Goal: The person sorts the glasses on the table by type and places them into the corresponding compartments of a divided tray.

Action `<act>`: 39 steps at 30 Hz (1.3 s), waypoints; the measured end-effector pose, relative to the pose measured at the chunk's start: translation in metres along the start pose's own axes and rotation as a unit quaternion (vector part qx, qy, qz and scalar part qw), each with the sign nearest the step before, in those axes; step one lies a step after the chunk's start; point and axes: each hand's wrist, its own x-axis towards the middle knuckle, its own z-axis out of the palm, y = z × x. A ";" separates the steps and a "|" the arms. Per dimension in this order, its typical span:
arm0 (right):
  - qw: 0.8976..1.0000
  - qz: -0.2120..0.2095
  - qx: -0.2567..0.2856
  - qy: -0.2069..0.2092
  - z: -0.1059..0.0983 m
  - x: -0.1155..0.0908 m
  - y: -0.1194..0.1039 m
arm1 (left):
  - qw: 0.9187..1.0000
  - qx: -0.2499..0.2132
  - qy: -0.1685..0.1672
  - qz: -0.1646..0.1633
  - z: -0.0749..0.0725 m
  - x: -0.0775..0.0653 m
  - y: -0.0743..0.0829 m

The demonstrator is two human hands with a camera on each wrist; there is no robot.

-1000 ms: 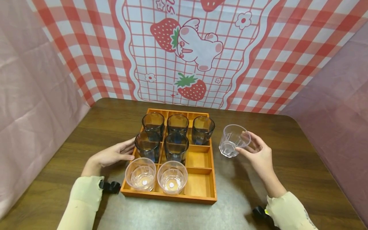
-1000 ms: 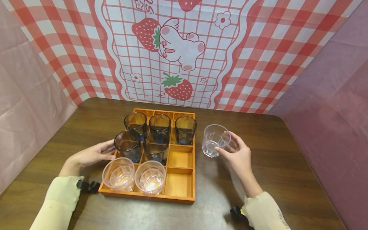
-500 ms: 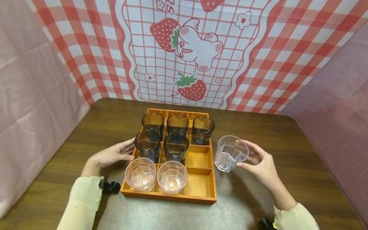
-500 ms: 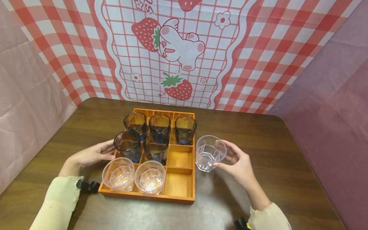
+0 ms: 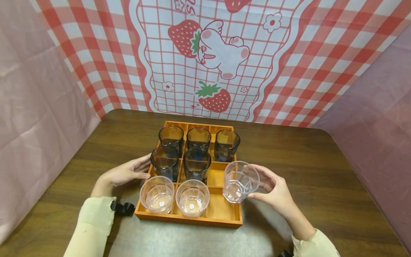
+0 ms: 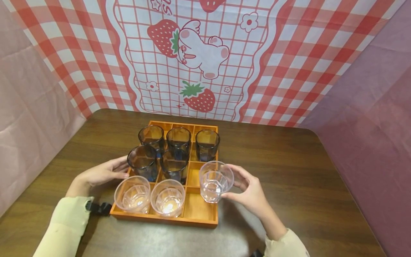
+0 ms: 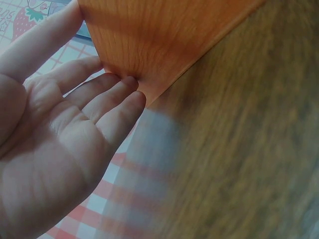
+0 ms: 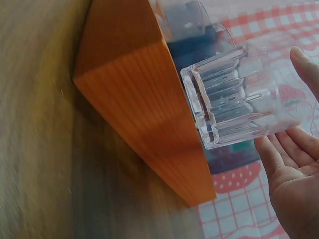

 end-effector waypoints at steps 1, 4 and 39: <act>1.000 0.003 0.000 -0.004 0.002 0.000 0.000 | 1.000 -0.001 0.000 0.000 0.000 0.000 0.000; 1.000 0.021 -0.008 -0.008 0.009 0.000 -0.001 | 1.000 -0.003 -0.001 -0.001 0.000 0.000 0.000; 0.994 0.076 -0.070 -0.034 0.032 -0.025 0.017 | 1.000 -0.003 0.001 -0.004 0.000 0.000 0.000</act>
